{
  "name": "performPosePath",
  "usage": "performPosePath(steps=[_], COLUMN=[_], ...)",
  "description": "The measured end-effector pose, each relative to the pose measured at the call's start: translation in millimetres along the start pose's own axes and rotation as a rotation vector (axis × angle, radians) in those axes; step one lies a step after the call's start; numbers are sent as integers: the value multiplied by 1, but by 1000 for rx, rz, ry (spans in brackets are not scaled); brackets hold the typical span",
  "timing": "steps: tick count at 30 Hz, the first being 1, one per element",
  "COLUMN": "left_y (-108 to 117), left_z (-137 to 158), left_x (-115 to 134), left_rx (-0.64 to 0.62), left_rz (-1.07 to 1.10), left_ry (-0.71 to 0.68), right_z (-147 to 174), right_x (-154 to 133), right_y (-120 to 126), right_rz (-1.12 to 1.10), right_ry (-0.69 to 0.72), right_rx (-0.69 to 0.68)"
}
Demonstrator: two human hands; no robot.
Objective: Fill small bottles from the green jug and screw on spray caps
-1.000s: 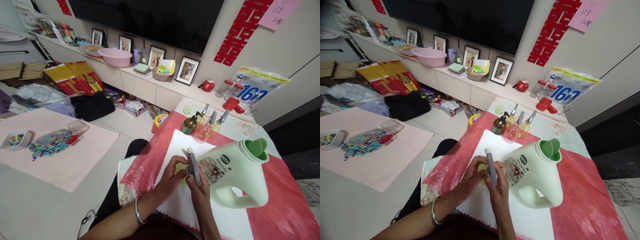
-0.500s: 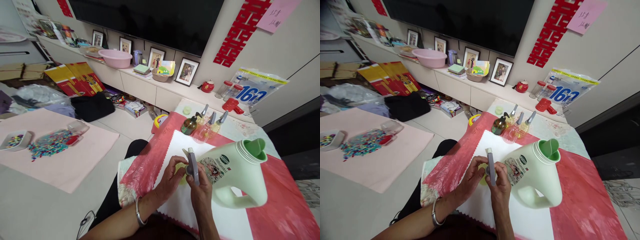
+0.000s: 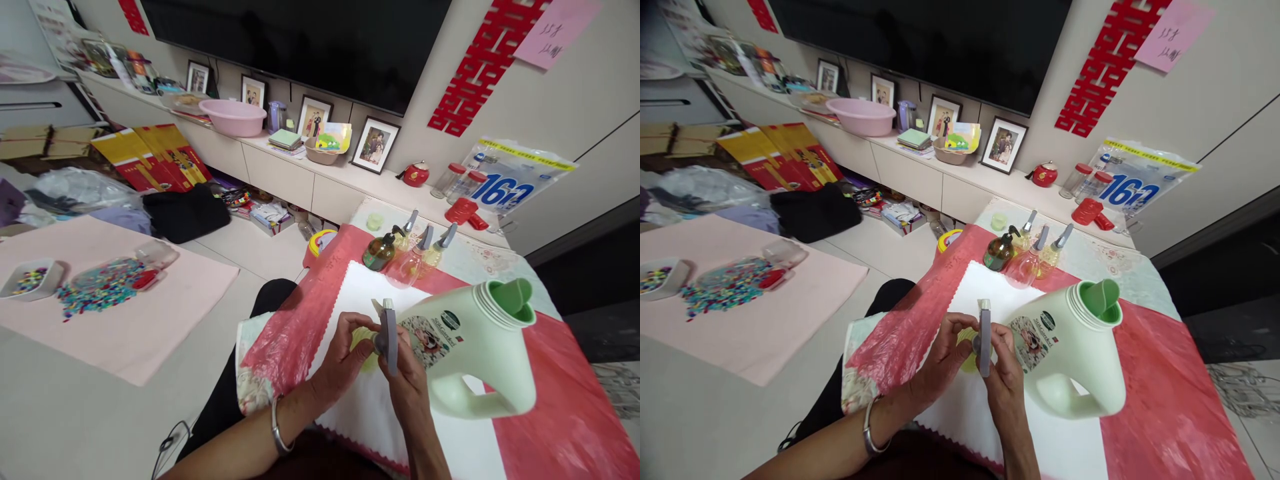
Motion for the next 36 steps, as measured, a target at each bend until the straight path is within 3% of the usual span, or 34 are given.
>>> performPosePath(steps=[9,18,31,36], left_y=[1,2,1,2], left_z=[0,-1,-2,-1], left_x=[5,1,-4,-7], left_rx=[9,13,-4,-65], left_rz=[10,-17,24,69], left_ry=[36,-2,37,52], right_z=[3,-9,-5,-2], right_x=[10,-8,-7,-7], right_y=[-3,1,-1,0], right_rz=[-46,155,195,327], right_ry=[18,42,90,83], right_rx=[142,-21,136,54])
Point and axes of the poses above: each hand's wrist, its own z-axis away from the middle knuckle, its own y-axis out of the back of the hand, x = y × z, the point moved 6 cm from there along -z, towards the middle knuckle, and after that the axes turned 12 degrees about y, right-handed, at the moved point
